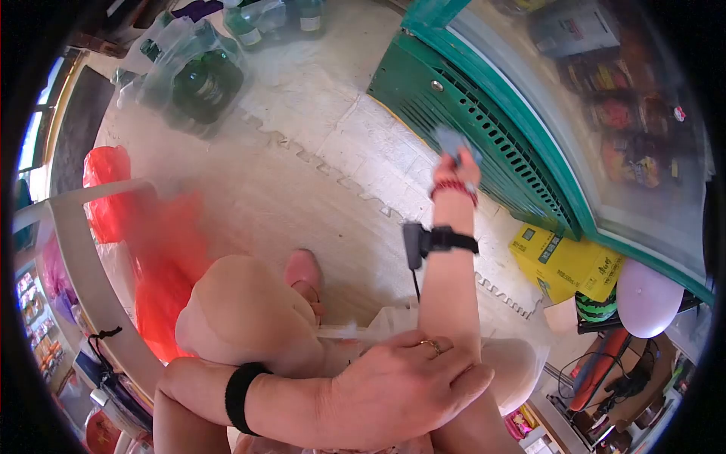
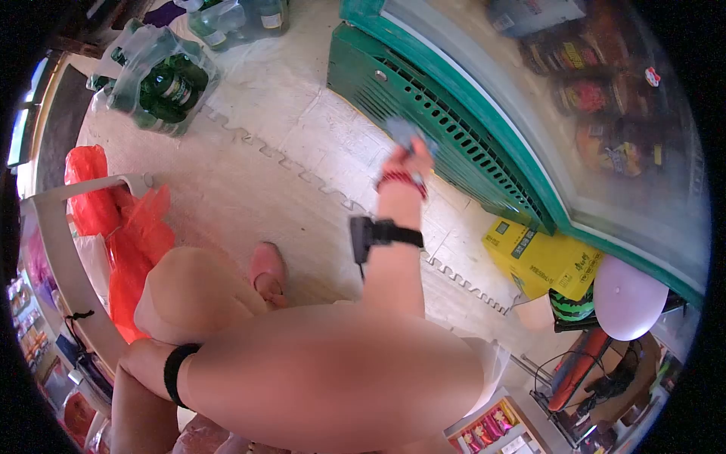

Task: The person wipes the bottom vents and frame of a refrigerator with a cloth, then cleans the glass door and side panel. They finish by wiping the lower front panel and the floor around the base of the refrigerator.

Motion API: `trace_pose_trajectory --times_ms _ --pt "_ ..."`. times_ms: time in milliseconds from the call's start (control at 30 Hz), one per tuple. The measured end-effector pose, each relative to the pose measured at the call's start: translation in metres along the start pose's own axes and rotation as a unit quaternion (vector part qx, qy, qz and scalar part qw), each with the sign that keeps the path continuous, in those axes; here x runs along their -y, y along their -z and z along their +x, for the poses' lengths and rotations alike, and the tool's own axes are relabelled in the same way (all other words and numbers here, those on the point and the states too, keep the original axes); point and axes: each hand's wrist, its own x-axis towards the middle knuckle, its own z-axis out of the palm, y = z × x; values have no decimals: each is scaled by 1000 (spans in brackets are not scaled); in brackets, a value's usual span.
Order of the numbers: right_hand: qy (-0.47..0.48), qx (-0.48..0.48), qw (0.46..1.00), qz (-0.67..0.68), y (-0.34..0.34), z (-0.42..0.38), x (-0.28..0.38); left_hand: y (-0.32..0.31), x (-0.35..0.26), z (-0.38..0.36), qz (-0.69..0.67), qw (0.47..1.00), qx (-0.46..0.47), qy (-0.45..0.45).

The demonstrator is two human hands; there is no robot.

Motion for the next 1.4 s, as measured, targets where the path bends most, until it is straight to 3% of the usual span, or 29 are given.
trace_pose_trajectory --times_ms 33,100,167,200,333,367,400,433,500,533,567,700,767,900,967,1033,1067,1100,1167,1233,1400 --pt "78 36 995 -53 25 8 19 4 -2 0 4 1000 12 9" --pt "44 -43 996 64 50 47 54 6 2 1 5 999 25 22" --pt "69 -86 987 -114 43 56 47 4 7 3 -26 999 25 -12" --pt "74 -91 987 -112 37 40 53 2 9 4 -32 999 29 -16" --pt "-100 -51 993 35 -60 -18 -52 -1 21 8 1 998 66 15" --pt "-143 -40 987 68 -66 -33 -50 0 23 8 1 998 55 24" --pt "-120 4 992 45 -56 -12 -55 1 25 9 0 998 54 26" --pt "-34 96 994 -44 -34 10 -55 3 26 7 -13 998 50 34" --pt "-25 -20 999 32 -12 3 -17 9 28 6 -26 998 44 43" --pt "-44 95 993 45 13 21 0 12 28 8 -34 998 37 43" --pt "-47 -35 993 105 10 16 17 13 28 8 -42 998 33 45" --pt "-45 7 999 -29 -19 10 -29 7 31 11 -34 997 46 43" --pt "-137 179 970 -94 -48 -3 -56 4 33 13 -17 997 46 63" --pt "-178 128 950 -222 -46 -14 -49 6 33 17 13 996 63 69" --pt "-176 115 954 -213 -11 -18 -35 4 33 17 8 996 48 69" --pt "-145 110 976 -120 18 -7 -24 -1 34 17 5 997 40 62" --pt "-161 65 979 -109 13 -20 -12 -3 35 17 4 998 34 54" --pt "-163 65 978 -109 14 -18 -8 -4 35 18 5 998 35 56" --pt "-113 161 970 -141 11 -10 -6 -5 36 19 8 996 47 70" --pt "-96 160 969 -163 3 -2 -9 -8 35 20 1 997 41 73" --pt "-163 145 963 -157 -6 7 -8 -11 29 20 6 996 46 70"
